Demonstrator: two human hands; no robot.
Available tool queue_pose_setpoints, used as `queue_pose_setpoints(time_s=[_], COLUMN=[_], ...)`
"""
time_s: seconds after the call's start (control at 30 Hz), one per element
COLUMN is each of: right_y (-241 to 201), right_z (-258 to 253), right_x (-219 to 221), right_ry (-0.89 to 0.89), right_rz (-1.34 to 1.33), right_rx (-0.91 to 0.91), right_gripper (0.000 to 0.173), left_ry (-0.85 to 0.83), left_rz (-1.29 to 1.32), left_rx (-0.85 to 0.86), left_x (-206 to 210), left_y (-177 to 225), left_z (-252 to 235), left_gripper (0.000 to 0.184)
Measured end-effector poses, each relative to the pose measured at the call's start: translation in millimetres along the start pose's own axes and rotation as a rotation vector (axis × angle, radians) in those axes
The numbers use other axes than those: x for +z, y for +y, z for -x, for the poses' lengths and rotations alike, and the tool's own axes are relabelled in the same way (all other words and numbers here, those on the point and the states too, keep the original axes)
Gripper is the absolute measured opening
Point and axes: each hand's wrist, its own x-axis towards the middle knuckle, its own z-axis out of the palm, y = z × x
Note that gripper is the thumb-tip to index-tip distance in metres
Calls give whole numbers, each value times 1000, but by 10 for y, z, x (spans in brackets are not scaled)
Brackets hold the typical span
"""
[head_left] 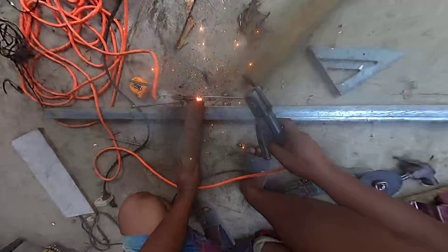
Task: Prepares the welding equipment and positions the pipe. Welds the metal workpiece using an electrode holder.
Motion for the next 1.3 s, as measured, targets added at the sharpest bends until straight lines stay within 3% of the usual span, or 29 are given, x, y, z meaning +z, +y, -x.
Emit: queue_pose_setpoints(time_s=[1.07, 1.3], right_y=[8, -36], right_z=[-30, -20], right_x=[38, 11], right_ry=[0, -12], right_rz=[70, 161], right_rx=[-56, -82], right_gripper=[46, 51], left_ry=[32, 32], left_rz=[-26, -6], left_rx=[-23, -16], left_x=[33, 21], left_y=[14, 24], left_z=[-16, -20], left_gripper=[75, 79])
